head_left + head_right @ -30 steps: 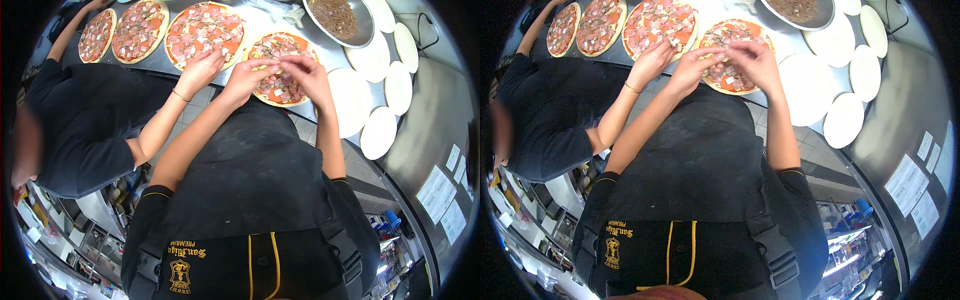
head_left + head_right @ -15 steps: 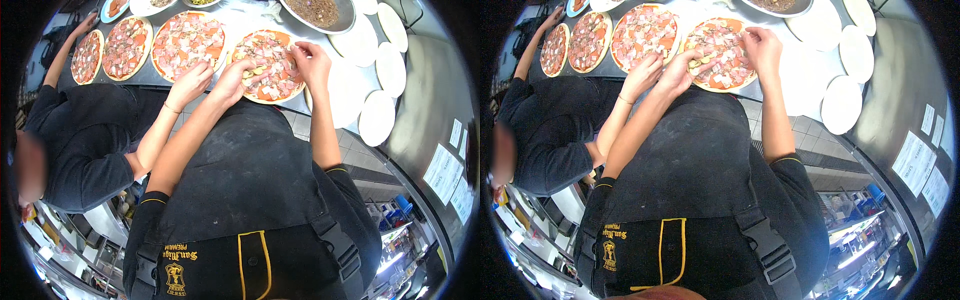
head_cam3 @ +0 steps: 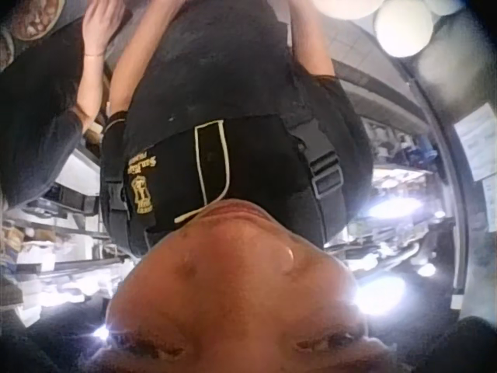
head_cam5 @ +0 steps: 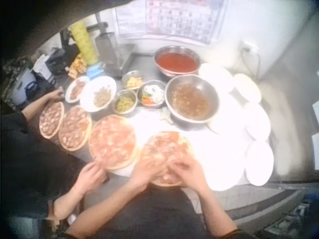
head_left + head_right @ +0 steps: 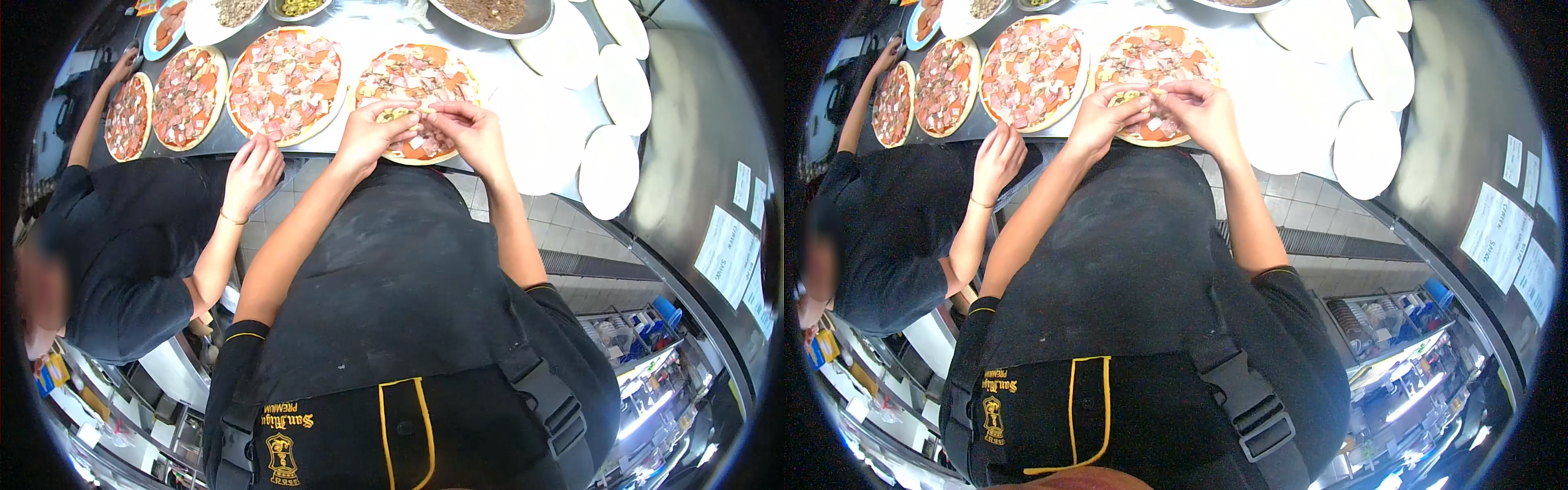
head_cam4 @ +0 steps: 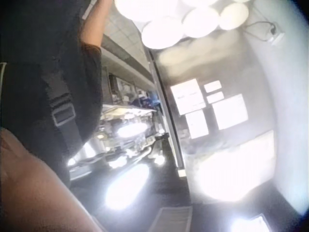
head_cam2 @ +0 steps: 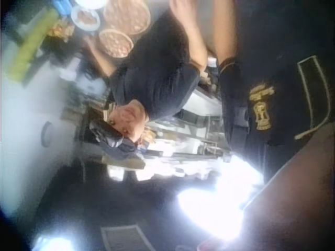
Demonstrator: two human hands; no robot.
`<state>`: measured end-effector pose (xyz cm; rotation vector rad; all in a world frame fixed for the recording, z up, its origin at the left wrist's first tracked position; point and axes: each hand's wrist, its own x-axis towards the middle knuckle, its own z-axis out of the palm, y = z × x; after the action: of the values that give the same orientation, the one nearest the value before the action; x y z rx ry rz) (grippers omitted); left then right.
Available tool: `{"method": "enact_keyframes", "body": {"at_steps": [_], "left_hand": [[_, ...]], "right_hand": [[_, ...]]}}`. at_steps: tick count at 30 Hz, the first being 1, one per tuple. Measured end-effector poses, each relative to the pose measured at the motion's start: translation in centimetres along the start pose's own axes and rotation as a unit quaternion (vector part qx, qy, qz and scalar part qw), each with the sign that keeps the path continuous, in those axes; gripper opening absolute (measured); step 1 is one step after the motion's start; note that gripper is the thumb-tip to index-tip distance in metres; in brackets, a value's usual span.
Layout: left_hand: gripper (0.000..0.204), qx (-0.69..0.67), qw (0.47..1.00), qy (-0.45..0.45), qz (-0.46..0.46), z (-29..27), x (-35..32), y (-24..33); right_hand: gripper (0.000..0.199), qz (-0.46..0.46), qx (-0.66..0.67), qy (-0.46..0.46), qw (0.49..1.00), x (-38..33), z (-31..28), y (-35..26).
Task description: The person assembles pizzas by spreading toppings by hand from several bowls onto dough rounds on a prep table.
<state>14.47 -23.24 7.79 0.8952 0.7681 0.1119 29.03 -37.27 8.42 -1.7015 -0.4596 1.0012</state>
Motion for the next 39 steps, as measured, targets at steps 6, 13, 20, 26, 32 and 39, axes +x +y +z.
{"method": "enact_keyframes", "body": {"at_steps": [6,13,20,26,32,39], "left_hand": [[0.029,-0.044,0.999,-0.003,-0.021,-0.3,-0.2,-0.6],[0.030,-0.059,0.998,-0.036,-0.012,-0.5,-0.9,-0.4],[0.026,0.018,0.998,-0.053,0.009,0.5,-1.1,-0.3],[0.024,0.073,0.996,-0.043,-0.001,0.8,-0.8,-0.8],[0.026,-0.042,0.997,-0.045,-0.035,0.1,-0.8,-1.0],[0.026,-0.009,0.998,-0.061,-0.018,0.3,-1.2,-1.4]], "right_hand": [[0.026,-0.001,-0.142,0.126,0.982,2.1,-2.2,-2.5],[0.025,-0.072,-0.365,0.186,0.910,4.7,-3.9,-0.1],[0.022,-0.014,-0.018,-0.004,1.000,-1.7,-0.7,-0.5],[0.021,0.005,0.011,0.056,0.998,-2.2,-1.7,0.6],[0.018,-0.063,-0.275,0.179,0.943,-1.0,-3.1,1.1],[0.029,0.032,0.027,0.030,0.999,-4.0,-0.4,-0.5]]}}
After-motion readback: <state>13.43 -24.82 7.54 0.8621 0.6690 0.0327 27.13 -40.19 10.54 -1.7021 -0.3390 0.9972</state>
